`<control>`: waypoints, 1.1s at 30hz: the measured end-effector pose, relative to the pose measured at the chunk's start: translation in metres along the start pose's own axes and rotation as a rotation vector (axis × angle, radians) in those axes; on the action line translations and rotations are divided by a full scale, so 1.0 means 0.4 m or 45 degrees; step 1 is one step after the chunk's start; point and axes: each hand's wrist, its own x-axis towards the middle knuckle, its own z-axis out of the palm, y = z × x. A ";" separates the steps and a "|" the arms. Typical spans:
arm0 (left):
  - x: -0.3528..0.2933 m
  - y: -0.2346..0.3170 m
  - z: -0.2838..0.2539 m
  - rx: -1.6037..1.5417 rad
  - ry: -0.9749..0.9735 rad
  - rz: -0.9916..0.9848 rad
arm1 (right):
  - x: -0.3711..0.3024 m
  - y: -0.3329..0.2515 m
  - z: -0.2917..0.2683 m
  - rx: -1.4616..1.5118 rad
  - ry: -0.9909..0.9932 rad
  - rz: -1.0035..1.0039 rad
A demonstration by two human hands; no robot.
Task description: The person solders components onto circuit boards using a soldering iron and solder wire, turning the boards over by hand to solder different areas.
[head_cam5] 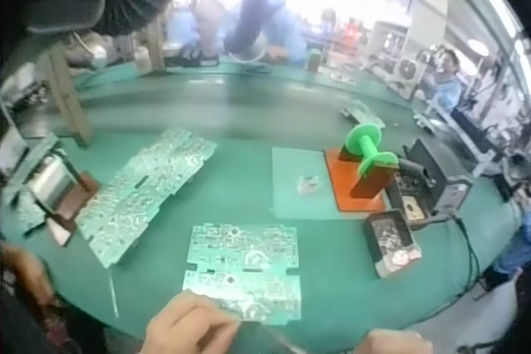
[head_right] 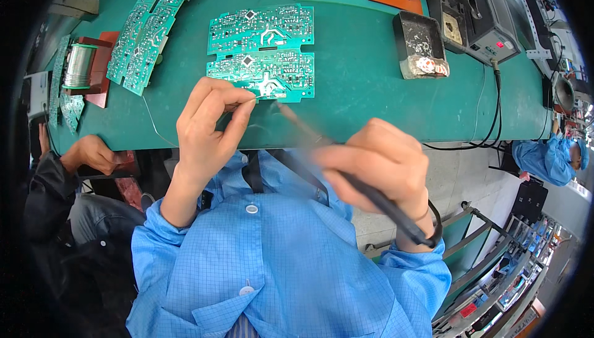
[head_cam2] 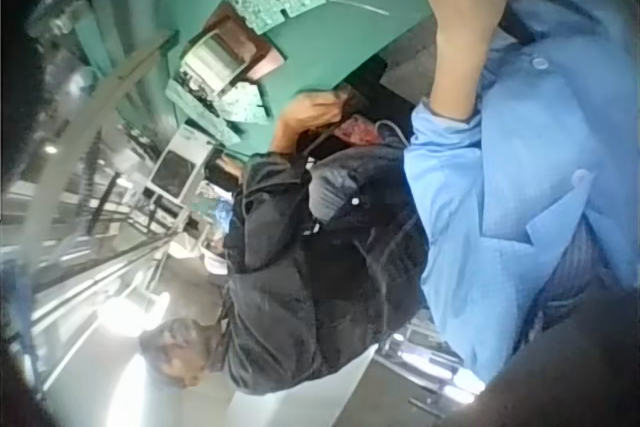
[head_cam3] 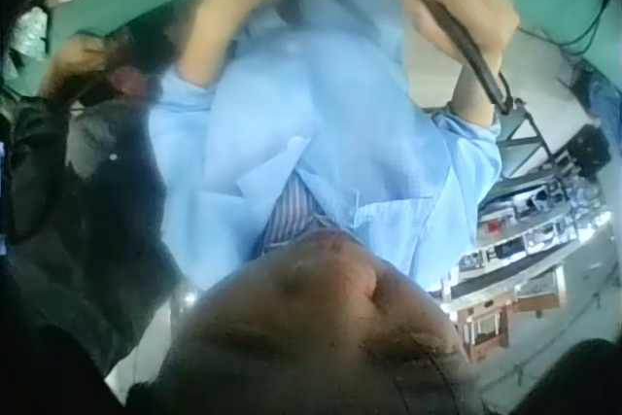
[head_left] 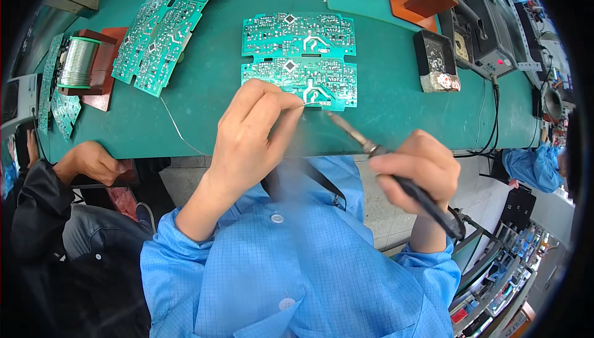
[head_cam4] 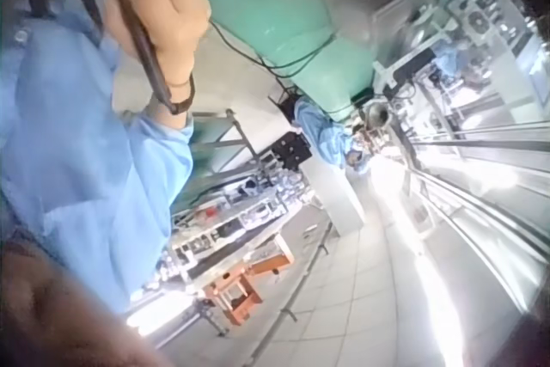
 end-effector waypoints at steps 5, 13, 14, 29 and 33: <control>0.014 0.007 0.013 0.061 0.020 0.130 | -0.030 -0.005 -0.010 0.243 0.339 0.646; 0.022 0.003 0.024 0.147 0.019 0.225 | -0.002 -0.002 0.014 0.468 0.346 0.776; 0.022 0.003 0.025 0.161 0.021 0.236 | 0.000 -0.002 0.016 0.497 0.355 0.798; 0.024 0.007 0.022 0.207 -0.020 0.269 | 0.042 0.006 -0.008 0.500 0.231 0.779; 0.018 0.007 0.012 0.195 -0.010 0.271 | 0.026 0.010 -0.019 0.534 0.269 0.762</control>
